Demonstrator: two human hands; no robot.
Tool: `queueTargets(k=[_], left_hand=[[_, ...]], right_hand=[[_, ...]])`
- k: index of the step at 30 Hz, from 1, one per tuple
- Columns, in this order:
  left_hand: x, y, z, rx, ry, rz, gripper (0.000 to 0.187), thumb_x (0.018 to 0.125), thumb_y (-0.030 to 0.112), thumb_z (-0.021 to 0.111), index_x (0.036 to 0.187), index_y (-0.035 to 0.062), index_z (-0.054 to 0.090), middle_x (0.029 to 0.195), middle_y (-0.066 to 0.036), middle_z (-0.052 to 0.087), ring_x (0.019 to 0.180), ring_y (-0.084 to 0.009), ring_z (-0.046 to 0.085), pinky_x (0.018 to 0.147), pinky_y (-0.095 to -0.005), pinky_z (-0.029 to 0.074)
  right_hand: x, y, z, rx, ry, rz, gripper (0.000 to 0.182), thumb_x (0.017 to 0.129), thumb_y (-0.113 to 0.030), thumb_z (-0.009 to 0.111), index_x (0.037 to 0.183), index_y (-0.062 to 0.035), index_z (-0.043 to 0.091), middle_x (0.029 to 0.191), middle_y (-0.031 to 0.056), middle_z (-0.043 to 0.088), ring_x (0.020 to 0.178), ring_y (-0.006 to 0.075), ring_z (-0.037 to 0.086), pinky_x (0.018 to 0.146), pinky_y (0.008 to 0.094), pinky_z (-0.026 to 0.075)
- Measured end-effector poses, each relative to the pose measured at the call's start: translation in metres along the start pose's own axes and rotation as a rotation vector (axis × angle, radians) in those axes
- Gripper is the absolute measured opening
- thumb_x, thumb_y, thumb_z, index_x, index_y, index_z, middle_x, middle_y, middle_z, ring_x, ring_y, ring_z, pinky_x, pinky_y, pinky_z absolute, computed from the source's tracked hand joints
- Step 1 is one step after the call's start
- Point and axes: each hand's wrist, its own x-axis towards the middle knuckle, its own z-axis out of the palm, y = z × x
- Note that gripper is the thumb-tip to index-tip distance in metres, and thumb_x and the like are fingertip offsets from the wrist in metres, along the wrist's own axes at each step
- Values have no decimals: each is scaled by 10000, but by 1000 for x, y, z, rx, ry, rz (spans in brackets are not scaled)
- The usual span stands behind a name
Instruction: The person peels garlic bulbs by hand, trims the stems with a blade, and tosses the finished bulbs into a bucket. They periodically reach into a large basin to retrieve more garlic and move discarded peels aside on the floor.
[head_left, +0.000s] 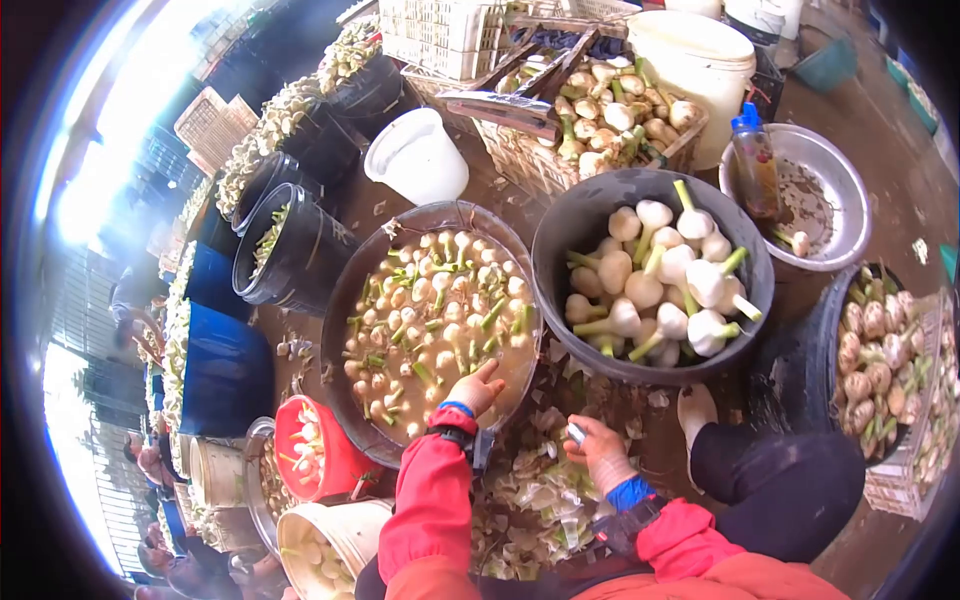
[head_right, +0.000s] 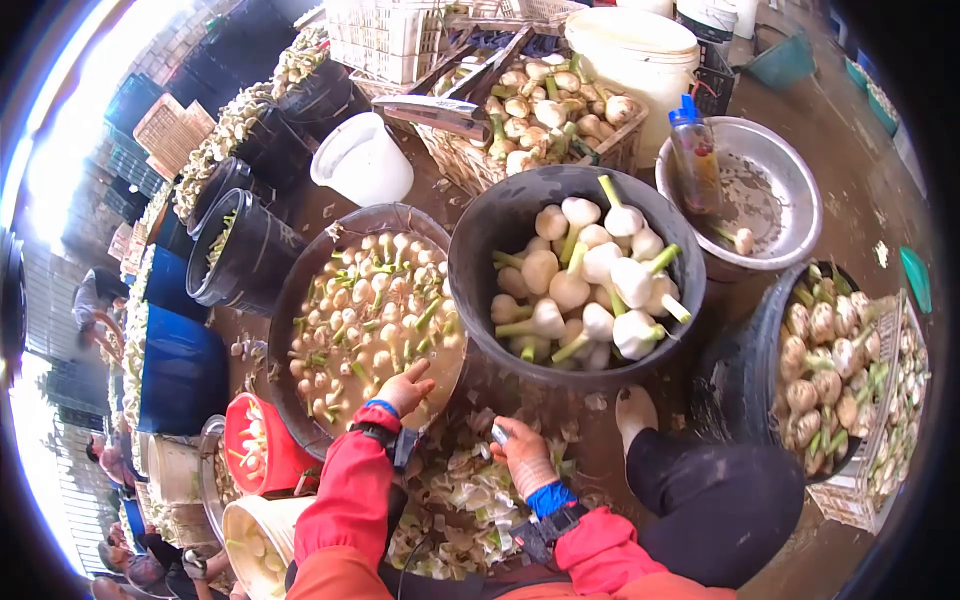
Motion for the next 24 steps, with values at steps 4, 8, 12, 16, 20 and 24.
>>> queueTargets(k=[4, 8, 12, 16, 20, 24], left_hand=[[55, 17, 2, 245, -232, -41, 571, 863, 401, 559, 1331, 101, 426, 1190, -176, 575, 1124, -314, 537, 907, -345, 435], [75, -4, 28, 40, -333, -166, 539, 849, 380, 596, 1268, 77, 446, 1223, -156, 542, 1107, -245, 518, 896, -338, 439], [19, 8, 12, -367, -359, -84, 839, 778, 181, 729, 1437, 125, 211, 1262, -122, 503, 1106, -203, 496, 919, -282, 426], [-66, 20, -4, -369, 98, 266, 965, 755, 175, 749, 1468, 201, 99, 1238, -126, 518, 971, -186, 546, 807, -273, 463], [-155, 53, 0, -990, -38, 178, 1132, 668, 81, 811, 1464, 124, 7, 1304, -114, 412, 998, -161, 510, 842, -245, 439], [-199, 61, 34, -630, 211, 316, 939, 618, 208, 835, 1373, -4, 318, 1243, -131, 521, 1101, -148, 509, 921, -259, 411]], right_hand=[[11, -1, 2, -5, 23, 53, 292, 862, -77, 498, 1133, -93, 604, 910, 26, 600, 720, 129, 600, 645, 264, 506], [16, -4, 0, 26, 53, 74, 298, 858, -55, 489, 1132, -85, 604, 928, 26, 597, 727, 134, 601, 647, 266, 507], [15, -3, -1, 63, 28, 84, 311, 849, -23, 483, 1130, -84, 602, 975, 26, 592, 742, 127, 595, 661, 267, 507], [-3, -14, 18, 19, -85, -82, 295, 851, -92, 612, 1143, -53, 589, 975, 14, 609, 792, 96, 582, 672, 250, 504], [-20, -25, 34, -122, -260, -289, 324, 855, -16, 582, 1177, 16, 550, 1082, 57, 612, 970, 121, 582, 823, 229, 468], [-58, -40, 51, -164, -397, -218, 406, 791, 111, 522, 1188, 26, 540, 1090, 82, 623, 1011, 156, 580, 865, 246, 451]])
